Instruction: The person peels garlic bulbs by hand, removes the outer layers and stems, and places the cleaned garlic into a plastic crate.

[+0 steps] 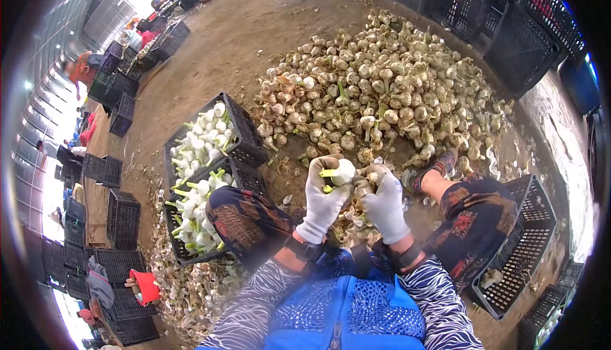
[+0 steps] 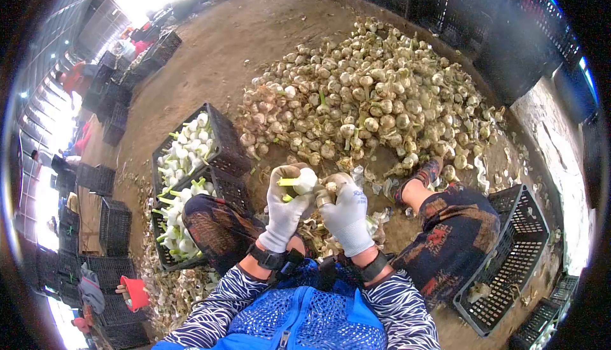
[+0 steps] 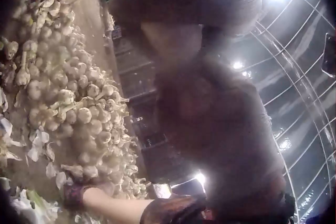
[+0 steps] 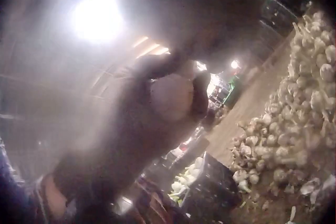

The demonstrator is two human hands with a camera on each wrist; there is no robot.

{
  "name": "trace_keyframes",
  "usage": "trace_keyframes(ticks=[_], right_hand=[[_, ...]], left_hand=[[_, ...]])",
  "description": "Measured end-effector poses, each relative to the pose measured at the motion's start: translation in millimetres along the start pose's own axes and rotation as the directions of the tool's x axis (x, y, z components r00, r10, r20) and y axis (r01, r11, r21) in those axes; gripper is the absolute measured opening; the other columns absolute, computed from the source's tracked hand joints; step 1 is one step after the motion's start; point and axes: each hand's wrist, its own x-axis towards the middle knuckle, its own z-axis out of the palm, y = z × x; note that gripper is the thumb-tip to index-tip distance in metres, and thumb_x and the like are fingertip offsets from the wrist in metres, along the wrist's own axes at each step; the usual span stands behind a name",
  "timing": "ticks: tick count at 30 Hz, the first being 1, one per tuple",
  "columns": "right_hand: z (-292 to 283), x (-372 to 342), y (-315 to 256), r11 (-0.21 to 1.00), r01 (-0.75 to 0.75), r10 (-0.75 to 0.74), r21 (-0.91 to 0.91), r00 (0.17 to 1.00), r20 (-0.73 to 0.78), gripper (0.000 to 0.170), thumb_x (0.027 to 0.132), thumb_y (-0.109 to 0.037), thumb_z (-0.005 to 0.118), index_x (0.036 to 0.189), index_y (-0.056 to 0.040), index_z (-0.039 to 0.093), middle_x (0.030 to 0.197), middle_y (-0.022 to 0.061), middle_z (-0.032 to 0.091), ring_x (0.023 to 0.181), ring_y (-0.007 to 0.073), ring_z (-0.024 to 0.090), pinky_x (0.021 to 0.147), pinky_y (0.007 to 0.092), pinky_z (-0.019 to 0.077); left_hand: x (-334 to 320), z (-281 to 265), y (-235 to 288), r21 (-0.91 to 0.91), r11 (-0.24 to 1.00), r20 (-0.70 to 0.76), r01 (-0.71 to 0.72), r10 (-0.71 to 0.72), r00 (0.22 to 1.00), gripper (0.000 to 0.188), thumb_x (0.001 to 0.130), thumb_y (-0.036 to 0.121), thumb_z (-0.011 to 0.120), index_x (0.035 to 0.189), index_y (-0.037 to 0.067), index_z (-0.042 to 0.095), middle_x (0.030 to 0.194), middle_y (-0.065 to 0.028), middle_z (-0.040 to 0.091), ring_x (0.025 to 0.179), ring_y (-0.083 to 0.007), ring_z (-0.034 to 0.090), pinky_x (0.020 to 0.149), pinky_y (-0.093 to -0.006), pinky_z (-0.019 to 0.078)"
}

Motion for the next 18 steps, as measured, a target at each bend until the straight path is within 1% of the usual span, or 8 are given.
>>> trace_keyframes(ticks=[3, 8, 10, 11, 12, 16, 17, 18], right_hand=[[5.5, 1.8, 11.7, 0.986, 0.134, -0.141, -0.101, 0.988, -0.068, 0.011, 0.075, -0.004, 0.062, 0.085, -0.0030, 0.059, 0.082, 0.0156, 0.060, 0.076, 0.0355, 0.059, 0.067, 0.0403, 0.0471], [5.5, 16.9, 36.0, 0.982, -0.004, -0.027, -0.187, 0.986, -0.163, 0.011, 0.077, -0.005, 0.061, 0.088, -0.0013, 0.060, 0.081, 0.0165, 0.060, 0.076, 0.0354, 0.060, 0.069, 0.0402, 0.0471], [2.8, 24.5, 48.2, 0.979, -0.167, 0.138, -0.117, 0.965, -0.223, 0.012, 0.081, -0.009, 0.062, 0.089, 0.0000, 0.060, 0.088, 0.0178, 0.063, 0.077, 0.0359, 0.061, 0.070, 0.0407, 0.0475], [-4.0, 27.9, 52.6, 0.939, -0.343, 0.338, -0.023, 0.934, -0.115, 0.016, 0.084, -0.013, 0.061, 0.093, 0.0008, 0.061, 0.092, 0.0195, 0.064, 0.082, 0.0353, 0.062, 0.073, 0.0389, 0.0478], [-5.8, 27.9, 58.7, 0.939, -0.343, 0.338, -0.024, 0.934, -0.114, 0.016, 0.084, -0.013, 0.061, 0.093, 0.0008, 0.061, 0.092, 0.0195, 0.064, 0.082, 0.0353, 0.062, 0.073, 0.0389, 0.0478], [3.0, 17.4, 61.3, 0.957, -0.136, 0.098, -0.255, 0.983, -0.154, 0.027, 0.086, -0.016, 0.061, 0.107, 0.0017, 0.061, 0.094, 0.0162, 0.064, 0.088, 0.0287, 0.062, 0.080, 0.0356, 0.0475], [3.3, 13.7, 61.3, 0.982, -0.173, 0.177, 0.072, 0.982, -0.061, 0.028, 0.086, -0.015, 0.060, 0.109, 0.0008, 0.061, 0.094, 0.0128, 0.064, 0.089, 0.0248, 0.062, 0.078, 0.0336, 0.0488], [8.6, 13.2, 58.6, 0.893, -0.223, 0.210, 0.392, 0.975, 0.077, 0.029, 0.087, -0.014, 0.060, 0.112, 0.0000, 0.060, 0.094, 0.0095, 0.064, 0.090, 0.0209, 0.062, 0.076, 0.0316, 0.0500]], left_hand=[[0.2, -2.8, -0.9, -0.099, 0.991, -0.004, 0.087, -0.088, 0.996, 0.046, 0.067, -0.013, 0.062, 0.106, 0.008, 0.050, 0.117, -0.0095, 0.058, 0.102, -0.0169, 0.058, 0.089, -0.0306, 0.0489], [-5.5, -15.7, -4.6, -0.335, 0.881, 0.177, 0.335, -0.290, 0.941, 0.049, 0.063, -0.007, 0.065, 0.110, 0.005, 0.055, 0.119, -0.0137, 0.060, 0.102, -0.0205, 0.060, 0.089, -0.0304, 0.0495], [-5.7, -19.9, -3.9, -0.380, 0.857, 0.205, 0.349, -0.290, 0.935, 0.052, 0.063, -0.005, 0.065, 0.114, 0.005, 0.055, 0.122, -0.0179, 0.058, 0.101, -0.0258, 0.062, 0.083, -0.0342, 0.0528], [-4.6, -22.3, -0.8, -0.495, 0.740, 0.280, 0.454, -0.359, 0.890, 0.054, 0.064, -0.004, 0.063, 0.116, 0.003, 0.053, 0.119, -0.0192, 0.059, 0.097, -0.0278, 0.063, 0.080, -0.0348, 0.0547], [-3.6, -23.8, 2.0, -0.588, 0.597, 0.362, 0.545, -0.408, 0.838, 0.055, 0.065, -0.004, 0.061, 0.119, 0.002, 0.052, 0.117, -0.0204, 0.059, 0.093, -0.0297, 0.064, 0.077, -0.0353, 0.0565], [0.5, -33.6, -3.0, -0.723, 0.442, 0.419, 0.531, -0.331, 0.845, 0.047, 0.082, 0.016, 0.061, 0.124, -0.001, 0.049, 0.119, -0.0242, 0.057, 0.091, -0.0349, 0.065, 0.068, -0.0406, 0.0595], [2.1, -35.7, 2.8, -0.718, 0.425, 0.356, 0.551, -0.456, 0.816, 0.044, 0.089, 0.026, 0.057, 0.123, -0.001, 0.050, 0.115, -0.0234, 0.059, 0.087, -0.0329, 0.066, 0.062, -0.0413, 0.0591], [3.3, -44.2, -4.1, -0.670, 0.508, 0.314, 0.541, -0.467, 0.827, 0.043, 0.090, 0.030, 0.057, 0.121, 0.000, 0.052, 0.113, -0.0229, 0.060, 0.085, -0.0310, 0.066, 0.061, -0.0420, 0.0589]])
